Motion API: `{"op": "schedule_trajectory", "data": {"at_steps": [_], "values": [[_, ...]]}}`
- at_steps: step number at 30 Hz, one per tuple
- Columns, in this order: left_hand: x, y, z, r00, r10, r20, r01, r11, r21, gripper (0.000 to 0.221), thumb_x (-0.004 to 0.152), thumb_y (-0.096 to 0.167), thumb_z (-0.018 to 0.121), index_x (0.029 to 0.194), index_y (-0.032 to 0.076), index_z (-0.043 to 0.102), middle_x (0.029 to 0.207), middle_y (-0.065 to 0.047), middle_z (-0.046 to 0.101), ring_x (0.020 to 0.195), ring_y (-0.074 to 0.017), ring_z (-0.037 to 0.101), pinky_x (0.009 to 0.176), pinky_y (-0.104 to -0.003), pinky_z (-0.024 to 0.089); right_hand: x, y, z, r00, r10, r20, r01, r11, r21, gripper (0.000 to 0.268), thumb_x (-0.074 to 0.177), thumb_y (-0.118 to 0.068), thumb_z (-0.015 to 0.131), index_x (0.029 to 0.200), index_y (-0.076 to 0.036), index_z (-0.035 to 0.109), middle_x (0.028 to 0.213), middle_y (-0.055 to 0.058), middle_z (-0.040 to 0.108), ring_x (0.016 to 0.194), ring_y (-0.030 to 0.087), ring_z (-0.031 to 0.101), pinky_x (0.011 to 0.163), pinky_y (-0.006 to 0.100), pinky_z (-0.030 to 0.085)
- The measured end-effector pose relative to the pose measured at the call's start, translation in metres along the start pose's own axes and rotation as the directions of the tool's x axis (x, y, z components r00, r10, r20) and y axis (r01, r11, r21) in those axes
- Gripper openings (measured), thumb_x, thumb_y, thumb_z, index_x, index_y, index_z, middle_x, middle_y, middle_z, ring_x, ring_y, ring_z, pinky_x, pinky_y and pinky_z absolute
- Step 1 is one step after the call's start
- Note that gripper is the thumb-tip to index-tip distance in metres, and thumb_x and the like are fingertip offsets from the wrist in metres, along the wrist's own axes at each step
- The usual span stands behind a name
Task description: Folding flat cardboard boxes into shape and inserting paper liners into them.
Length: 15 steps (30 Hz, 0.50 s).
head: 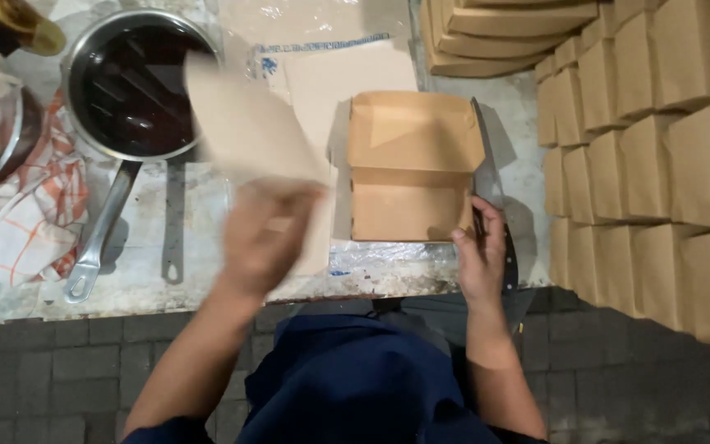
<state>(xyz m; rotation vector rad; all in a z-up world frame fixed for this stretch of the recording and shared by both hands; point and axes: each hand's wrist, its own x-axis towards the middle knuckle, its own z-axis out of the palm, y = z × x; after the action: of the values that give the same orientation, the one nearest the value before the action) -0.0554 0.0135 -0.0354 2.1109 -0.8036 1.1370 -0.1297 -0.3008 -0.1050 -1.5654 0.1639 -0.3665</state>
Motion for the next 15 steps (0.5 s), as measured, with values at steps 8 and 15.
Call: {"op": "schedule_trajectory", "data": {"at_steps": [8,15], "values": [[0.013,0.054,0.056,0.884,0.301,0.357,-0.285,0.953,-0.099,0.012,0.092,0.011,0.063,0.083,0.005,0.068,0.086,-0.012,0.06,0.079,-0.0288,0.054,0.065,-0.038,0.042,-0.014,0.014,-0.011,0.996,0.054,0.071,-0.045,0.993,-0.112,0.048,0.09,-0.008,0.066,0.134,-0.004,0.048,0.135,0.01,0.051,0.132,0.024,0.046,0.106,0.043,0.042],[0.007,0.043,0.043,0.882,0.274,0.383,-0.205,0.955,-0.213,0.02,0.101,0.011,0.051,0.089,0.005,0.066,0.088,-0.009,0.058,0.087,-0.0266,0.055,0.076,-0.037,0.043,-0.012,0.005,-0.003,0.979,-0.165,0.123,0.177,0.979,-0.102,0.06,0.093,-0.004,0.064,0.144,-0.003,0.033,0.149,0.017,0.038,0.141,0.032,0.035,0.114,0.045,0.033]]}}
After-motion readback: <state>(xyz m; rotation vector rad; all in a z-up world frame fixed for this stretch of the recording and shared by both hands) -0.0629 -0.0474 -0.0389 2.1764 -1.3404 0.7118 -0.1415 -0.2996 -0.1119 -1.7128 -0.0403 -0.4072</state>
